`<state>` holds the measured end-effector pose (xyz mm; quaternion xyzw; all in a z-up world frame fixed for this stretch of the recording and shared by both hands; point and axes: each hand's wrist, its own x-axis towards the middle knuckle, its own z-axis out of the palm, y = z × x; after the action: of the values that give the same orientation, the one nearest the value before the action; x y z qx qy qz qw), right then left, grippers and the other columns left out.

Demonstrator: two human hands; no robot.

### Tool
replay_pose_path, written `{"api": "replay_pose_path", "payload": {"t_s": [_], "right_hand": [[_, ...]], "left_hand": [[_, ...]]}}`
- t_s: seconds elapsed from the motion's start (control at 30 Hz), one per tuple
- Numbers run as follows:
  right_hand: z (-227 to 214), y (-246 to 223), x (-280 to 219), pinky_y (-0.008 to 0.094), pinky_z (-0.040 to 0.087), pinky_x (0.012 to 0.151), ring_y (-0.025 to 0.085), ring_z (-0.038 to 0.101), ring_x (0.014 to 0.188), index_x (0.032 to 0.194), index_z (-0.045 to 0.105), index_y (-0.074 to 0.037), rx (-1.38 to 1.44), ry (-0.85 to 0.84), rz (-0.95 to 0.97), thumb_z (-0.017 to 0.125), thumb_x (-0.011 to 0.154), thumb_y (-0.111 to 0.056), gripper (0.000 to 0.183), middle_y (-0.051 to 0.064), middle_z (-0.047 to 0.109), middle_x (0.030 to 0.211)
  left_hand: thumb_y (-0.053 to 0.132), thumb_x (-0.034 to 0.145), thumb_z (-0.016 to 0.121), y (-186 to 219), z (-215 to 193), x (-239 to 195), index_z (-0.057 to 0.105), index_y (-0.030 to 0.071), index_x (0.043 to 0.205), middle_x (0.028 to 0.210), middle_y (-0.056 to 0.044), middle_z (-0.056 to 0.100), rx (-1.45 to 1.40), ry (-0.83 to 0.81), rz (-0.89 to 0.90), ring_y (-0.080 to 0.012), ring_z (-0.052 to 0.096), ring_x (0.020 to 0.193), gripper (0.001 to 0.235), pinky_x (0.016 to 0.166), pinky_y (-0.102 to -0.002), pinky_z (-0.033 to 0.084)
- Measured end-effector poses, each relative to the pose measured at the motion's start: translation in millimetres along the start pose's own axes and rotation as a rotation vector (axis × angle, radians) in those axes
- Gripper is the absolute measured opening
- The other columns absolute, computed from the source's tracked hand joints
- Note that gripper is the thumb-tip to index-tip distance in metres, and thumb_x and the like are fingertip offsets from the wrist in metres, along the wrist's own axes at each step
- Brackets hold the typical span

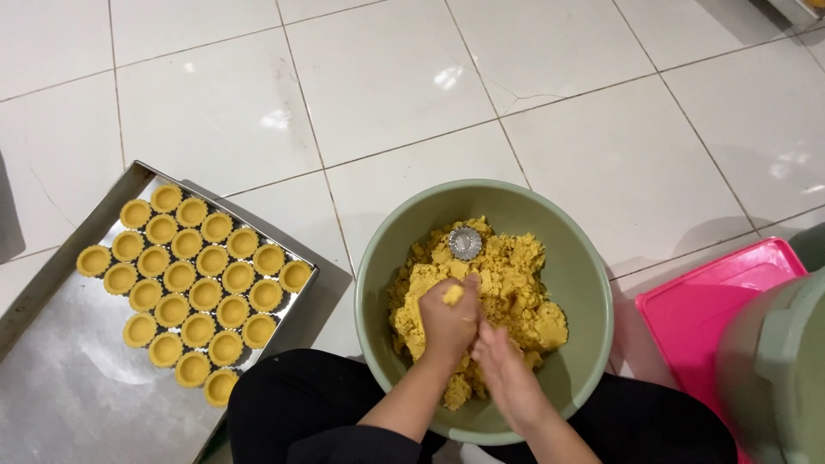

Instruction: Forming tart shells by rolling dough into balls and pressing them into metal molds on a baking tray.

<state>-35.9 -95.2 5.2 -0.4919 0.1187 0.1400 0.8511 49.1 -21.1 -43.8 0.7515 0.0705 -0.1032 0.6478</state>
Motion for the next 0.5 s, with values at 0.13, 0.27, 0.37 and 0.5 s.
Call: {"api": "replay_pose_path", "payload": {"t_s": [0.13,0.27,0.37,0.5], "right_hand": [[-19,22,18,0.032,0.052,0.100,0.019,0.067,0.114,0.130,0.061,-0.006,-0.619,0.481,-0.113,0.054,0.096,-0.025,0.040,0.008,0.071,0.126],[-4,9,38,0.039,0.054,0.107,0.026,0.058,0.130,0.151,0.041,-0.017,-0.757,0.459,-0.322,0.065,0.086,-0.009,0.070,0.011,0.058,0.147],[-15,-5,49,0.037,0.058,0.102,0.024,0.063,0.125,0.139,0.057,-0.019,-0.853,0.516,-0.225,0.067,0.089,-0.010,0.051,0.009,0.064,0.141],[-56,-6,45,0.020,0.039,0.035,0.006,0.054,0.042,0.080,0.075,-0.012,-1.161,0.548,-0.509,0.084,0.078,-0.021,0.013,0.000,0.072,0.059]], "left_hand": [[0.035,0.096,0.056,25,-18,-9,0.059,0.010,0.107,0.103,-0.011,0.055,-0.275,0.084,-0.200,-0.0243,0.052,0.092,0.028,0.079,-0.035,0.048],[0.062,0.090,0.026,38,-17,-23,0.021,0.020,0.150,0.157,-0.015,0.025,-0.451,-0.149,-0.309,-0.0336,0.029,0.142,0.073,0.114,-0.048,0.032],[0.076,0.084,-0.002,34,-14,-35,-0.028,0.026,0.154,0.167,-0.009,-0.022,-0.776,-0.374,-0.344,-0.0324,-0.015,0.152,0.091,0.124,-0.057,0.000],[0.047,0.100,0.029,42,-29,-27,0.006,0.022,0.163,0.172,-0.013,0.011,-0.488,-0.372,-0.200,-0.0310,0.007,0.157,0.072,0.125,-0.048,0.005]]}}
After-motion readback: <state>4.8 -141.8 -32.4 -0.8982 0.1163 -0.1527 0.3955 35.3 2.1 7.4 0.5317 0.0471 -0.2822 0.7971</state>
